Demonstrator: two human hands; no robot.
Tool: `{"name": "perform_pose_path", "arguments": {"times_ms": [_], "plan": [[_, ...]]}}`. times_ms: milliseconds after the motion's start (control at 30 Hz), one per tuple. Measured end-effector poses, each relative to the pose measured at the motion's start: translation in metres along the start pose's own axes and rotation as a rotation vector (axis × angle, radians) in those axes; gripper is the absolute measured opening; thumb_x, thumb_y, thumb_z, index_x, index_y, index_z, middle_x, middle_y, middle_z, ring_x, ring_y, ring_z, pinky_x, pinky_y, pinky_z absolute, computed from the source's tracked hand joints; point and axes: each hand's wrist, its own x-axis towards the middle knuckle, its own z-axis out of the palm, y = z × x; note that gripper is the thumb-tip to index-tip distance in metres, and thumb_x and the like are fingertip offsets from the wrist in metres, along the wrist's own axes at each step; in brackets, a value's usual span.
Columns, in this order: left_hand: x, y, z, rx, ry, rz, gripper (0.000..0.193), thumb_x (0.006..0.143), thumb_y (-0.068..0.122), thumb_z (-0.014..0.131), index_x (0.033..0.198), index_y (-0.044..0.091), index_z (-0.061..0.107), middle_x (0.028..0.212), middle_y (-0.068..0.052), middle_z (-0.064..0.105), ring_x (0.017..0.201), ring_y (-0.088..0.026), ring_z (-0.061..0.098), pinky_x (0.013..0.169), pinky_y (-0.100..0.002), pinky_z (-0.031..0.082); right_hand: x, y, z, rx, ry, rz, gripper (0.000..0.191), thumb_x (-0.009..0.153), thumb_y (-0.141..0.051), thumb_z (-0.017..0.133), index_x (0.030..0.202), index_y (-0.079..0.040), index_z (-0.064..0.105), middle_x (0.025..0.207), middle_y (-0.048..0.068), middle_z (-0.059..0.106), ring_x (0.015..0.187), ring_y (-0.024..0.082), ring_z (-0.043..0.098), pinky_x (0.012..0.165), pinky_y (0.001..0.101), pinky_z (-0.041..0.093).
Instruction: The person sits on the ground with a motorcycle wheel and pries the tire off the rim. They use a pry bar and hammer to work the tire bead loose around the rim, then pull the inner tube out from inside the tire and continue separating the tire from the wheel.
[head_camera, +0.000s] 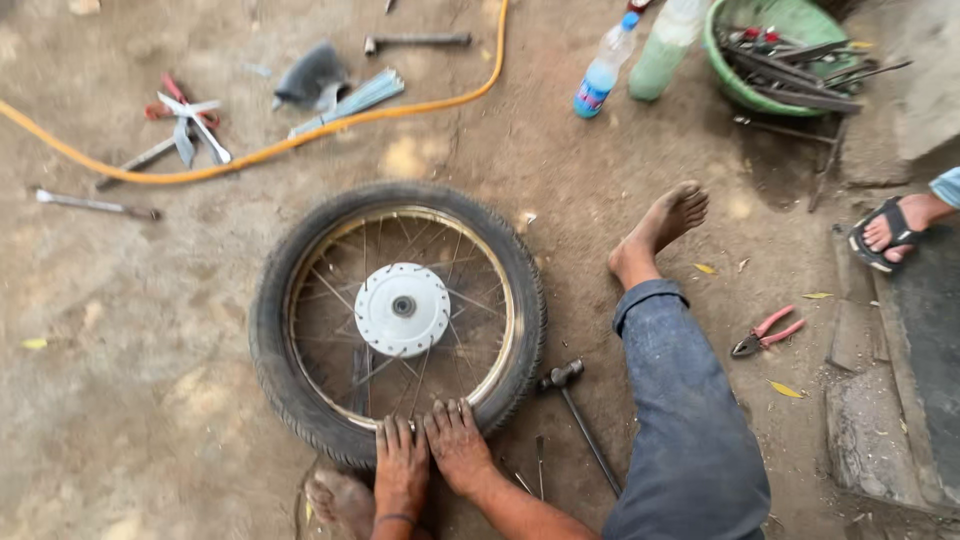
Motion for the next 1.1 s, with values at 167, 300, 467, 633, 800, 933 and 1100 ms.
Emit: {"name": "perform_pose_path", "arguments": {"times_ms": [167,300,467,633,800,933,1100], "plan": [[0.017,-0.026,0.013,-0.117,-0.414,0.125,0.032,0.097,0.02,0.05,0.124,0.01,0.062,0.127,-0.013,0.058,0.123,-0.034,0.054,0.108,-0.049,0.043,0.009,0.011,0.009,0.224,-0.299,0.062,0.032,0.1,-0.017,0.051,0.126,-0.001,0.061,0.129,0.023,0.06,0.125,0.043,0.056,0.112,0.0563,0.039],[0.024,-0.024,0.015,-0.129,-0.147,0.158,0.04,0.086,0.023,0.058,0.124,0.012,0.065,0.128,-0.014,0.059,0.112,-0.035,0.058,0.096,-0.049,0.049,0.016,0.018,-0.01,0.259,-0.304,0.025,0.033,0.097,-0.017,0.056,0.123,0.001,0.062,0.129,0.026,0.059,0.12,0.044,0.057,0.103,0.0546,0.043],[0.047,-0.053,-0.002,-0.543,-0.288,0.025,0.057,0.071,0.037,0.078,0.122,0.015,0.07,0.113,-0.015,0.07,0.103,-0.036,0.068,0.089,-0.048,0.057,0.009,0.027,-0.047,0.311,-0.252,0.108,0.068,0.071,-0.033,0.079,0.127,-0.001,0.058,0.136,0.027,0.052,0.132,0.047,0.044,0.114,0.0565,0.03],[0.023,-0.132,-0.014,-0.573,0.442,-0.722,0.03,0.093,0.034,0.073,0.107,0.008,0.077,0.108,-0.019,0.076,0.099,-0.039,0.071,0.088,-0.05,0.056,-0.006,0.022,-0.057,0.287,-0.265,0.072,0.086,0.068,-0.028,0.083,0.142,0.001,0.051,0.145,0.03,0.047,0.14,0.045,0.039,0.121,0.0551,0.025],[-0.011,-0.148,-0.001,-1.135,0.15,-1.552,0.061,0.099,0.054,0.065,0.115,-0.005,0.07,0.109,-0.027,0.072,0.087,-0.043,0.066,0.073,-0.054,0.053,-0.006,0.013,-0.039,0.052,-0.069,-0.005,0.078,0.073,-0.023,0.081,0.143,-0.001,0.054,0.141,0.027,0.051,0.133,0.043,0.046,0.118,0.0579,0.028],[-0.002,-0.146,0.008,-1.858,0.332,-1.507,0.073,0.093,0.056,0.068,0.133,-0.005,0.063,0.116,-0.019,0.07,0.09,-0.03,0.066,0.075,-0.044,0.054,0.007,0.018,-0.039,0.174,-0.217,-0.059,0.082,0.063,-0.022,0.084,0.137,0.001,0.056,0.135,0.026,0.053,0.126,0.045,0.048,0.112,0.0545,0.034],[0.012,-0.151,-0.004,-2.219,0.493,-1.321,0.077,0.087,0.043,0.078,0.138,-0.009,0.055,0.128,-0.018,0.069,0.106,-0.03,0.071,0.091,-0.042,0.057,0.031,0.009,-0.082,0.183,-0.361,-0.094,0.08,0.063,-0.029,0.09,0.129,0.005,0.058,0.125,0.02,0.056,0.119,0.041,0.052,0.104,0.0512,0.043]]}}
